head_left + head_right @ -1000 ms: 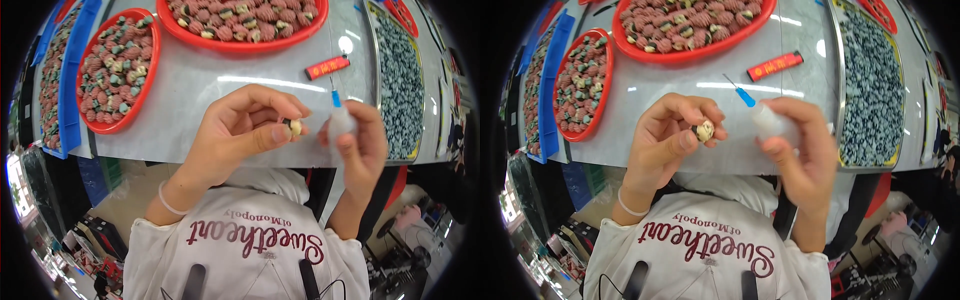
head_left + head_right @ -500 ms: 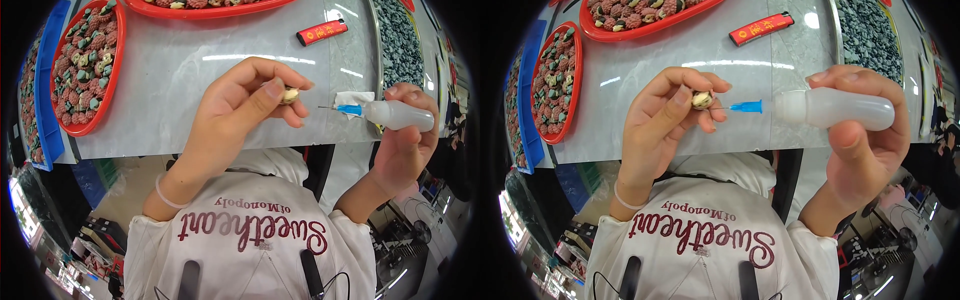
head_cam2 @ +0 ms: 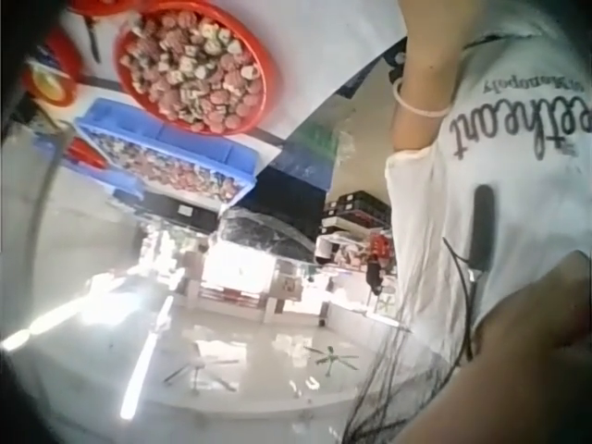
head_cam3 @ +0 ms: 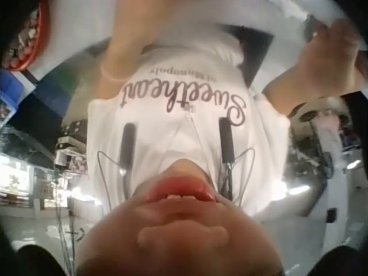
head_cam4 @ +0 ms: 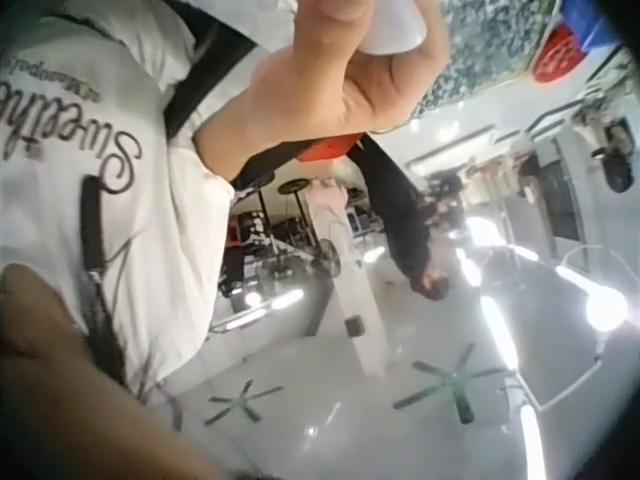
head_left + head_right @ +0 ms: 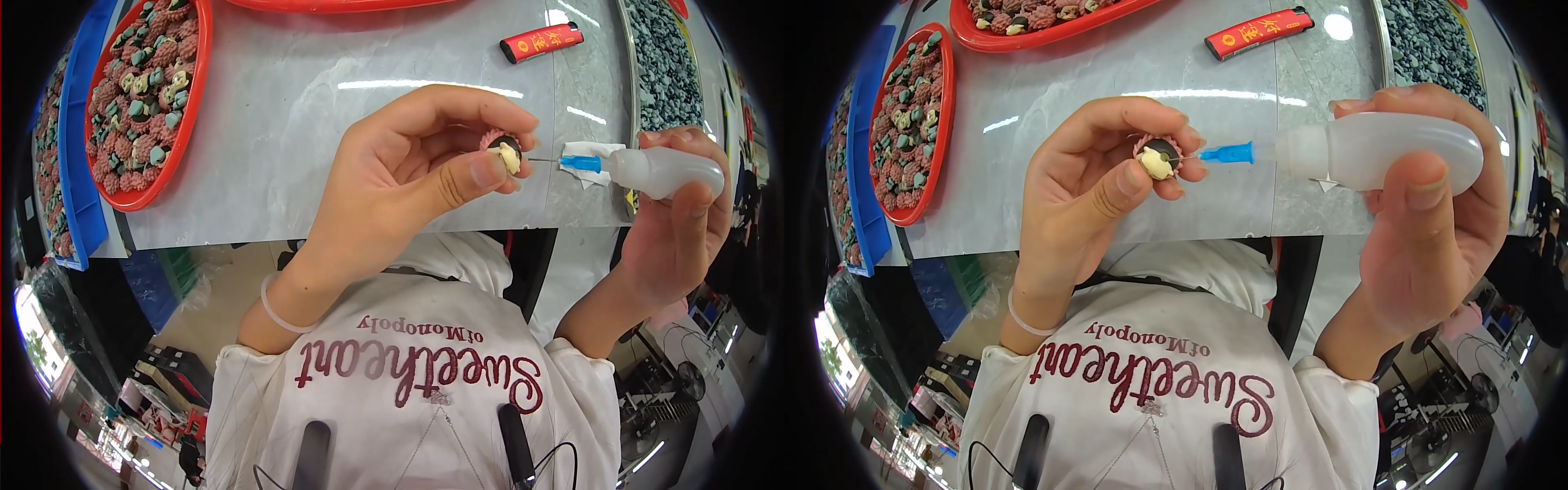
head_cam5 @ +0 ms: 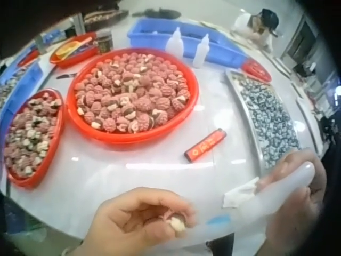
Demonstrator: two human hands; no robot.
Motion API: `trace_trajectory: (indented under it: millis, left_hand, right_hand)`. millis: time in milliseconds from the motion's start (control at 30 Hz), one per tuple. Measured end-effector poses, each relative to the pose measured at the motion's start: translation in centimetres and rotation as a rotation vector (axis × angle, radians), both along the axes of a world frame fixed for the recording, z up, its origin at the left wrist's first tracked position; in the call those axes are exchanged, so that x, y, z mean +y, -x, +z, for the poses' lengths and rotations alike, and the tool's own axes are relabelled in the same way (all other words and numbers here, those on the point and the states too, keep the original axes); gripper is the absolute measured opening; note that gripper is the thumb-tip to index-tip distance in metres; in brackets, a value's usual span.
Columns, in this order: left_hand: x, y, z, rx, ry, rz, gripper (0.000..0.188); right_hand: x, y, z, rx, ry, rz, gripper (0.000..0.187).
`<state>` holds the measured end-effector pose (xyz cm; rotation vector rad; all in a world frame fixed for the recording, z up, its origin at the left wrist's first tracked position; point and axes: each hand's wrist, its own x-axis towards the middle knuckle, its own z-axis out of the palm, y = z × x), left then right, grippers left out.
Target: The person applies glue to small plastic components with a glue bottle, then assembles them by hand at a factory workstation.
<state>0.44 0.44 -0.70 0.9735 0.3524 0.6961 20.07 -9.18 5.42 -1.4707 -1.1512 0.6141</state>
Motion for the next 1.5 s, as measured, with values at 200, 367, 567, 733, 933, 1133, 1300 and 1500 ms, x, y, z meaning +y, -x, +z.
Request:
trace_trajectory:
  millis: [200, 367, 567, 733, 933, 1133, 1300, 1500]
  left_hand:
    - [0.0, 0.1, 0.2, 0.007, 0.06, -0.004, 0.031]
    - [0.0, 0.0, 0.0, 0.003, 0.027, 0.01, 0.03]
    - [-0.1, 0.1, 0.0, 0.017, 0.029, 0.009, 0.03]
    - [0.0, 0.1, 0.3, 0.022, 0.066, 0.02, 0.03]
    - [-0.2, -0.3, 0.9, 0.057, 0.097, 0.011, 0.031]
    - [-0.4, 0.0, 0.4, 0.076, 0.037, 0.041, 0.026]
    - [-0.8, -0.3, 1.0, 0.117, 0.041, 0.035, 0.029]
    - [-0.8, -0.5, 1.3, 0.145, 0.04, 0.061, 0.029]
  right_hand:
    - [0.4, 1.3, 0.2, -0.155, -0.047, -0.029, 0.042]
    - [-0.1, 1.6, 3.0, -0.613, -0.103, 0.199, 0.04]
    - [-0.3, 2.0, 2.9, -0.58, -0.052, 0.22, 0.041]
    - [-0.2, 2.6, 1.0, -0.41, -0.174, -0.019, 0.045]
    - [0.0, 1.0, -0.7, 0.055, -0.125, -0.082, 0.031]
    - [3.0, 1.5, -4.1, -0.411, -0.013, -0.138, 0.034]
    - [3.4, 2.7, -4.9, -0.206, 0.033, -0.101, 0.034]
    - [3.4, 1.8, -4.0, -0.422, -0.018, -0.046, 0.037]
